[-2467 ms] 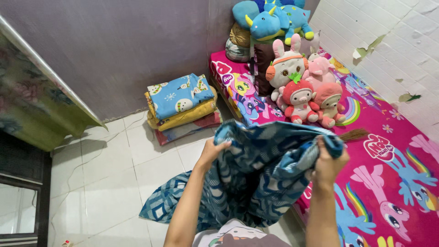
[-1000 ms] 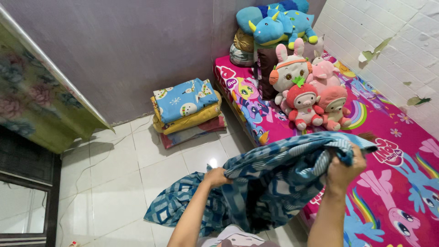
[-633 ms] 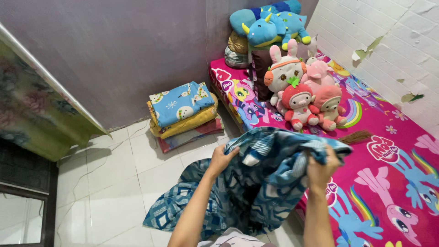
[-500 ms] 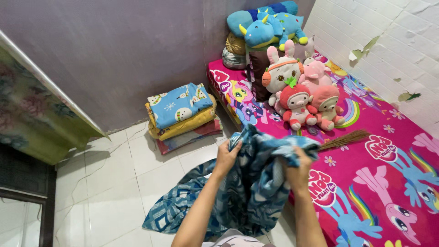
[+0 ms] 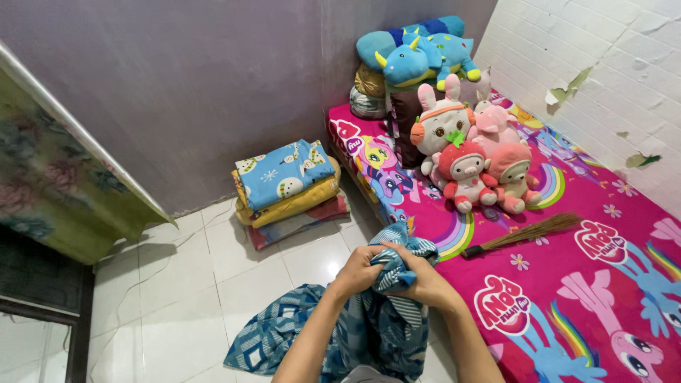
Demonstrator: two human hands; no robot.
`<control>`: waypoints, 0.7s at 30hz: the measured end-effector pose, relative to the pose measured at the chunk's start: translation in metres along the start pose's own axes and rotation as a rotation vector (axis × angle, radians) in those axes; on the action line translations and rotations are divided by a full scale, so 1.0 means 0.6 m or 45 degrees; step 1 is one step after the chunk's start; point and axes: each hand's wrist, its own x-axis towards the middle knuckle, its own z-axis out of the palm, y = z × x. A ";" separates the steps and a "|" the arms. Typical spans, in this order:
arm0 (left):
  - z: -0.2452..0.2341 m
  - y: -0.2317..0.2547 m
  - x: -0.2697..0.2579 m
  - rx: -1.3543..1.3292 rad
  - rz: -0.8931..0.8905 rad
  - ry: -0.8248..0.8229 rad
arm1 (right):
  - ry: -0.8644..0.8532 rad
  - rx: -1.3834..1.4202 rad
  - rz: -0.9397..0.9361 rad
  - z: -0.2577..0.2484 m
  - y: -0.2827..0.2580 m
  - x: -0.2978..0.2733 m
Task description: The person folds two blankets by hand and stacks them on top of a yellow pillow on the floor.
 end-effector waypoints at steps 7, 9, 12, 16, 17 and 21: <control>-0.006 0.039 -0.004 0.056 0.069 0.166 | 0.434 -0.415 -0.024 0.011 0.038 0.015; -0.010 0.050 -0.004 -0.097 0.018 0.206 | 0.514 -0.414 -0.096 -0.002 0.036 0.022; -0.023 0.048 0.001 0.500 0.040 0.262 | 0.669 -0.385 -0.198 -0.026 0.020 0.027; -0.055 -0.004 0.000 0.923 -0.019 0.490 | 0.942 -0.364 -0.268 -0.065 0.001 0.019; -0.064 -0.025 -0.005 1.065 -0.010 0.593 | 0.941 -0.366 -0.266 -0.076 0.002 0.012; -0.122 -0.118 -0.032 1.233 -0.091 0.799 | 1.200 -0.339 -0.397 -0.119 0.020 -0.011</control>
